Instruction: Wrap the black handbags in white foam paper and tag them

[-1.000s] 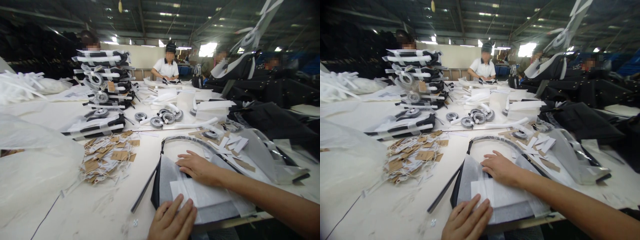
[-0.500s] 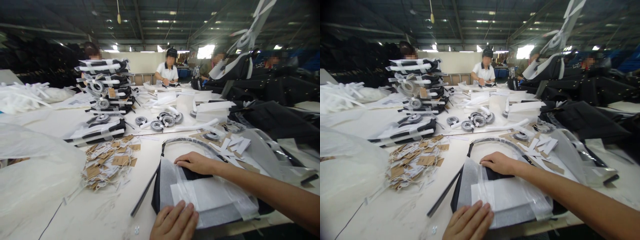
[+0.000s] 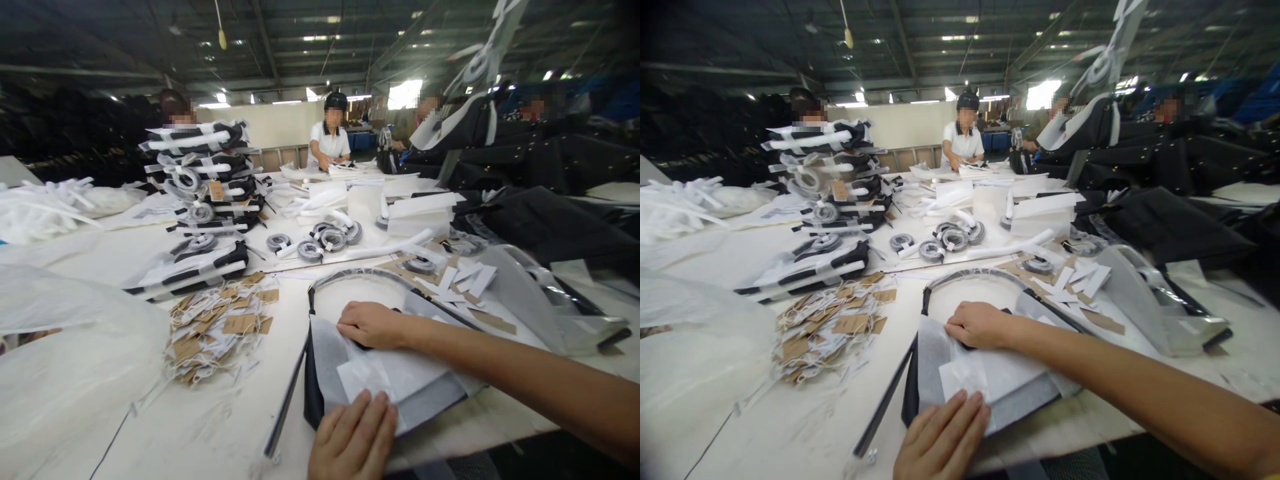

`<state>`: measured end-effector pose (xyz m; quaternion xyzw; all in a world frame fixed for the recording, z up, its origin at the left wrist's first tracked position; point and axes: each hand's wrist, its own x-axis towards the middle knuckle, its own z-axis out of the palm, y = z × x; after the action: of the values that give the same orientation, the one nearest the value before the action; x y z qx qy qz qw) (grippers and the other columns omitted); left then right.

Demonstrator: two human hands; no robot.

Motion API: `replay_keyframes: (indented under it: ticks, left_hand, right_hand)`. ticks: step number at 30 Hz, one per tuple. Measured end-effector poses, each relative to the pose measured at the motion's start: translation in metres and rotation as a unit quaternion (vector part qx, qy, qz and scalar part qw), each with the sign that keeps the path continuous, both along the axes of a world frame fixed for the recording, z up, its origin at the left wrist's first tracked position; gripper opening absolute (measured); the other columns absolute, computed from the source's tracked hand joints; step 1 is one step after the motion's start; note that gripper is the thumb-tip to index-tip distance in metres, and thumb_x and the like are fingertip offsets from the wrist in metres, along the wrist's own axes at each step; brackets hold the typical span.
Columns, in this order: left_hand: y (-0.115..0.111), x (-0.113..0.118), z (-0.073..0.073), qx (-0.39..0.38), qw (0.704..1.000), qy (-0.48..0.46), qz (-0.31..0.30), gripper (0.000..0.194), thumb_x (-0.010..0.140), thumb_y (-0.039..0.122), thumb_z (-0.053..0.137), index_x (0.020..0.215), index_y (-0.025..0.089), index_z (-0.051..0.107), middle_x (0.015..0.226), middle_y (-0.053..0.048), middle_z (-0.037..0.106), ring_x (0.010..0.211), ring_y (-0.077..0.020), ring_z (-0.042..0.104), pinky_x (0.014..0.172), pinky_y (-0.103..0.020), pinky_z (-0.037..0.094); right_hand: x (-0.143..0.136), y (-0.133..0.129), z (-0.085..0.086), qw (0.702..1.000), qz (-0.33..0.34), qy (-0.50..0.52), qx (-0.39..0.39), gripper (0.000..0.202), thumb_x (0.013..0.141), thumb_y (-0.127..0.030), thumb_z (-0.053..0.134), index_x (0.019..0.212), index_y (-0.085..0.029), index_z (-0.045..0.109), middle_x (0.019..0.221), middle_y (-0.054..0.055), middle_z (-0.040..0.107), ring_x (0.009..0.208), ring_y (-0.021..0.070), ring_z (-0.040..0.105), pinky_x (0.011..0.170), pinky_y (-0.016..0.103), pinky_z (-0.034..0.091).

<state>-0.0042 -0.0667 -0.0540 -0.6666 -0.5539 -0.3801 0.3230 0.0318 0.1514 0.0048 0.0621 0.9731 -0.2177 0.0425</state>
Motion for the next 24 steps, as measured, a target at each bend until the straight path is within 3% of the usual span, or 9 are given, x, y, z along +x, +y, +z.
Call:
replay_keyframes:
  ticks: [2,4,8,10,13,16,18,20,24]
  left_hand:
    - [0.0,0.004,-0.005,0.008,0.999,-0.032,0.005,0.037,0.105,0.015,0.038,0.112,0.024,0.074,0.118,0.005,0.073,0.112,-0.0107,0.065,0.115,-0.026,0.028]
    - [-0.002,0.006,-0.007,-0.014,0.999,-0.05,0.003,0.039,0.106,0.015,0.035,0.116,0.022,0.072,0.121,0.004,0.072,0.116,-0.012,0.064,0.113,-0.026,0.029]
    - [-0.01,0.004,0.001,-0.076,0.996,-0.043,-0.013,0.039,0.106,0.014,0.034,0.124,0.02,0.068,0.126,0.002,0.07,0.119,-0.014,0.062,0.104,-0.028,0.035]
    - [-0.013,0.002,0.005,-0.099,0.994,-0.04,-0.018,0.038,0.106,0.014,0.034,0.127,0.02,0.065,0.129,0.001,0.068,0.121,-0.0152,0.061,0.1,-0.029,0.037]
    - [-0.016,0.001,0.006,-0.125,0.991,-0.042,-0.018,0.038,0.106,0.014,0.035,0.132,0.02,0.062,0.134,0.001,0.065,0.124,-0.017,0.059,0.097,-0.032,0.038]
    - [-0.016,0.002,0.004,-0.136,0.99,-0.042,-0.021,0.036,0.106,0.014,0.038,0.133,0.02,0.06,0.134,0.0,0.064,0.124,-0.0178,0.059,0.096,-0.033,0.038]
    - [-0.017,0.003,0.003,-0.133,0.99,-0.043,-0.023,0.035,0.105,0.015,0.04,0.133,0.019,0.06,0.134,0.0,0.065,0.123,-0.0184,0.06,0.096,-0.034,0.039]
    - [-0.016,0.003,0.003,-0.133,0.99,-0.042,-0.022,0.035,0.104,0.015,0.042,0.134,0.019,0.06,0.134,-0.001,0.065,0.123,-0.0189,0.059,0.096,-0.034,0.039]
    - [-0.016,0.003,0.004,-0.132,0.991,-0.031,-0.022,0.034,0.104,0.016,0.045,0.135,0.019,0.059,0.135,-0.001,0.064,0.124,-0.0189,0.059,0.095,-0.034,0.04]
  right_hand:
    - [0.003,-0.006,0.004,0.999,0.001,0.029,0.023,0.029,0.099,-0.028,0.05,0.092,-0.015,0.075,0.116,0.016,0.07,0.112,0.0286,0.061,0.103,0.046,0.043]
    - [0.017,-0.012,0.015,0.995,-0.015,0.084,0.046,0.026,0.098,-0.026,0.052,0.107,-0.015,0.074,0.129,0.017,0.065,0.117,0.0302,0.06,0.104,0.049,0.044]
    - [0.087,-0.031,0.038,0.955,-0.049,0.284,0.07,0.027,0.101,-0.023,0.052,0.123,-0.017,0.066,0.114,0.011,0.072,0.105,0.0195,0.067,0.094,0.032,0.053]
    - [0.135,-0.049,0.038,0.945,0.0,0.318,0.08,0.025,0.101,-0.023,0.054,0.122,-0.017,0.066,0.106,0.008,0.074,0.098,0.0153,0.069,0.088,0.025,0.056]
    - [0.196,-0.08,0.014,0.943,0.049,0.29,0.153,0.036,0.096,-0.036,0.064,0.125,-0.014,0.065,0.108,0.009,0.076,0.103,0.0168,0.069,0.095,0.026,0.055]
    - [0.224,-0.1,-0.027,0.952,0.073,0.192,0.226,0.043,0.1,-0.03,0.057,0.141,-0.018,0.055,0.138,0.009,0.062,0.129,0.0242,0.056,0.109,0.041,0.049]
    - [0.224,-0.104,-0.052,0.95,0.053,0.182,0.247,0.045,0.102,-0.016,0.045,0.147,-0.022,0.049,0.147,0.007,0.054,0.139,0.025,0.046,0.112,0.046,0.045]
    - [0.215,-0.104,-0.068,0.944,0.03,0.219,0.245,0.047,0.102,-0.007,0.038,0.146,-0.02,0.05,0.145,0.006,0.056,0.142,0.0225,0.042,0.115,0.044,0.041]
    - [0.193,-0.109,-0.07,0.929,0.05,0.306,0.202,0.034,0.102,-0.012,0.045,0.132,-0.012,0.063,0.129,0.01,0.068,0.133,0.0204,0.053,0.115,0.041,0.042]
